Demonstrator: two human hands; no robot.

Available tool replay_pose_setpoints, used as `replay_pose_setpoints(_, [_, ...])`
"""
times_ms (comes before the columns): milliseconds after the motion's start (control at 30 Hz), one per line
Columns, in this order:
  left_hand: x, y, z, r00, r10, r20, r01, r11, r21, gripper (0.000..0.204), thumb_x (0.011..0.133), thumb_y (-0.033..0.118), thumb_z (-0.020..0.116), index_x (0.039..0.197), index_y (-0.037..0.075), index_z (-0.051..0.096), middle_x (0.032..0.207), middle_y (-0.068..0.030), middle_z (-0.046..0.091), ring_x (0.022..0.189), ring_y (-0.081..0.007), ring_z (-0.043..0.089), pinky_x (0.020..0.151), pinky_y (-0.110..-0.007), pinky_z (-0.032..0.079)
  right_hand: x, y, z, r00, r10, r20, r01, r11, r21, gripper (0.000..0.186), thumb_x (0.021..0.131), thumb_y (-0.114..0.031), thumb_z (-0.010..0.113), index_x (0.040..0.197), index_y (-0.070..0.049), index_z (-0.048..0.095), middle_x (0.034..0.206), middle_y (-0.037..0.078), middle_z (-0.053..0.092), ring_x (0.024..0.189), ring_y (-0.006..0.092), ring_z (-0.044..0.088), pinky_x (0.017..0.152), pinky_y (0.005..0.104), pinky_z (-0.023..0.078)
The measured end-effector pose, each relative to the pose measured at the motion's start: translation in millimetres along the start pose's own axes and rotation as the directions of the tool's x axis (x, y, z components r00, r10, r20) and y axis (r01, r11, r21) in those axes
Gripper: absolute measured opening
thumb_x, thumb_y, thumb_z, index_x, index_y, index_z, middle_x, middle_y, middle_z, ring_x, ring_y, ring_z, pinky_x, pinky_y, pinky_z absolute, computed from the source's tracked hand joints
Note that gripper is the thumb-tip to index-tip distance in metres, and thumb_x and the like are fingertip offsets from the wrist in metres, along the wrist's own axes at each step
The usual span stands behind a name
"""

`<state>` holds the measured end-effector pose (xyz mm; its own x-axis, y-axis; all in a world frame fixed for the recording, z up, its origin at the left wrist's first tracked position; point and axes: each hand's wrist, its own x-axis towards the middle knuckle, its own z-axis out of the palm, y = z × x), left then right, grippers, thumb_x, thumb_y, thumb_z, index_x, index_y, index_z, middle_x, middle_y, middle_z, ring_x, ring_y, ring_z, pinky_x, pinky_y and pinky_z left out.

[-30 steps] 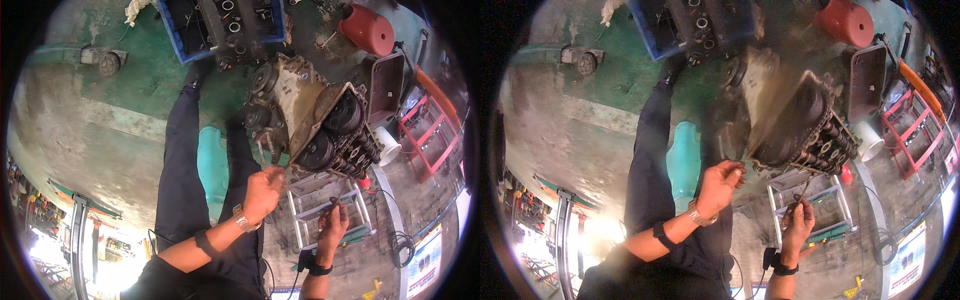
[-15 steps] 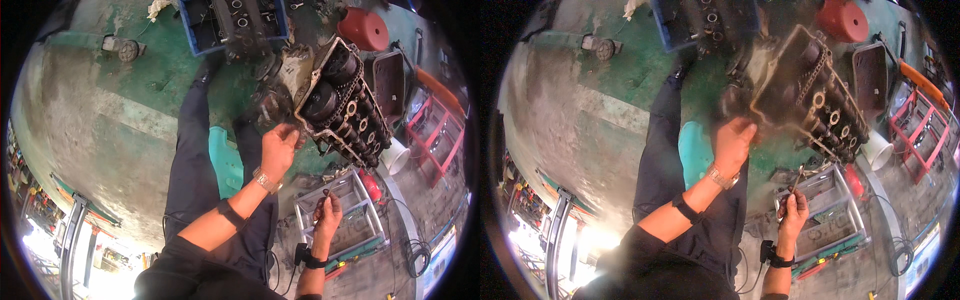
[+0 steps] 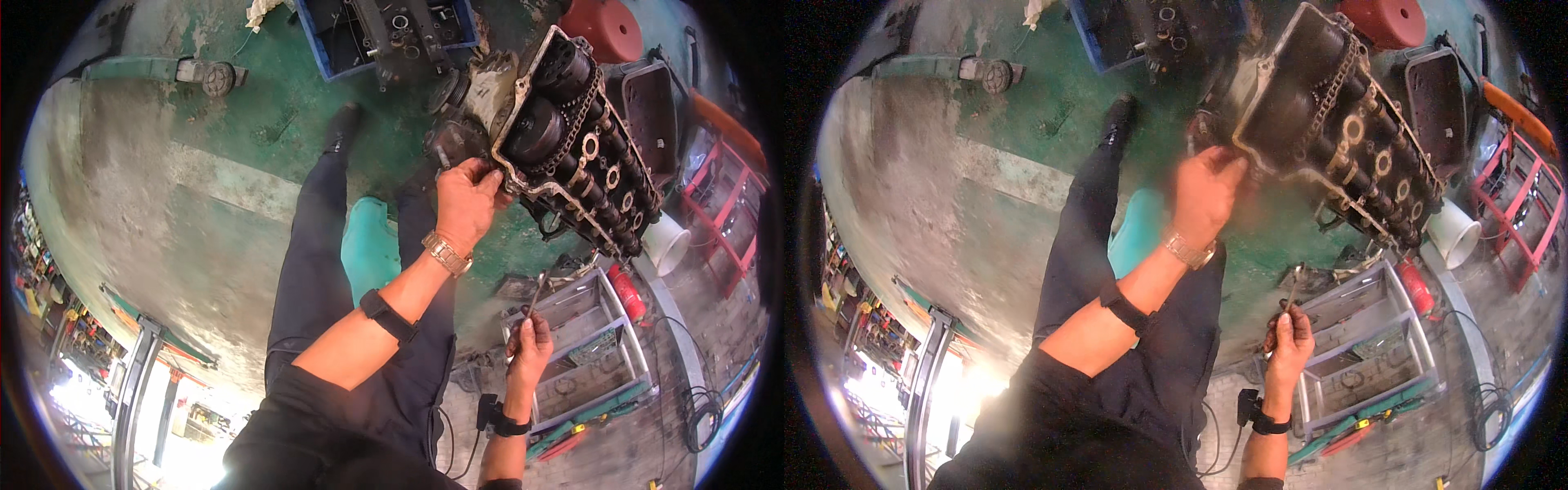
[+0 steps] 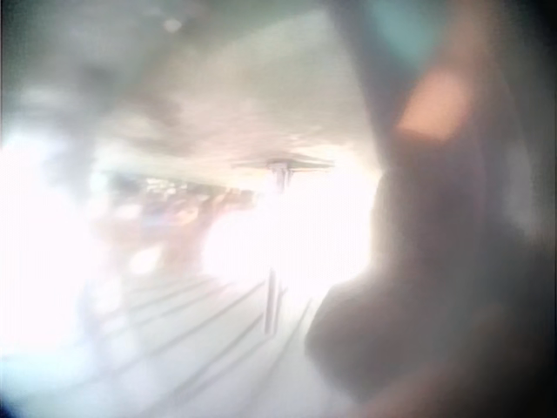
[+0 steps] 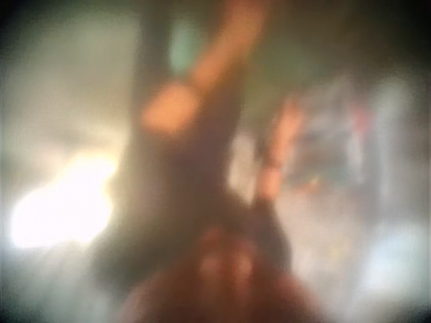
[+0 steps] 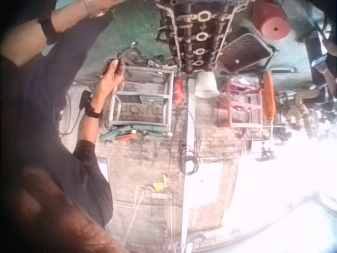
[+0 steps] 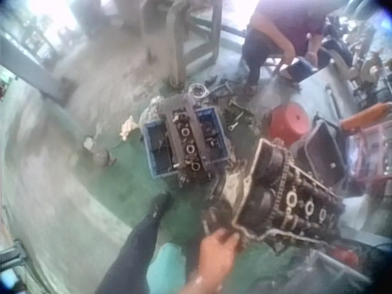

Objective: The person works on a disassembled engine block, using a wrench to loosen and remove bolts from the cylinder head and block. They rotate the engine to access different sides and continue removing fasteners with both hands.

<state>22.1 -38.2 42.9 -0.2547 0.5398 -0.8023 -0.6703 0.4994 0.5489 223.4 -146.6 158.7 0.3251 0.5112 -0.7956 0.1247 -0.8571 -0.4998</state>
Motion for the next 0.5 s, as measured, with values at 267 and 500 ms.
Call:
replay_pose_setpoints(267, [6.0,-9.3,-2.5,1.000,-0.013,0.028,0.016,0.992,-0.125,0.007,0.090,0.001,0.059,0.093,-0.004,0.063,0.079,-0.0058,0.065,0.057,-0.0137,0.062,0.051,-0.027,0.052,5.9,-2.4,4.1,0.999,0.001,0.034,0.000,0.999,-0.035,0.022,0.095,-0.015,0.058,0.113,-0.002,0.058,0.076,0.002,0.056,0.053,0.0049,0.044,0.045,0.0193,0.034])
replay_pose_setpoints(500, [5.7,-16.0,-2.6,0.997,-0.072,-0.004,0.069,0.973,-0.219,0.009,0.089,0.004,0.062,0.094,-0.003,0.063,0.078,-0.0065,0.066,0.057,-0.0160,0.064,0.052,-0.028,0.054,16.0,-2.8,-5.4,0.998,-0.041,0.037,0.042,0.999,-0.010,0.022,0.095,-0.015,0.059,0.112,-0.002,0.059,0.074,0.001,0.055,0.053,0.0053,0.044,0.045,0.0193,0.034])
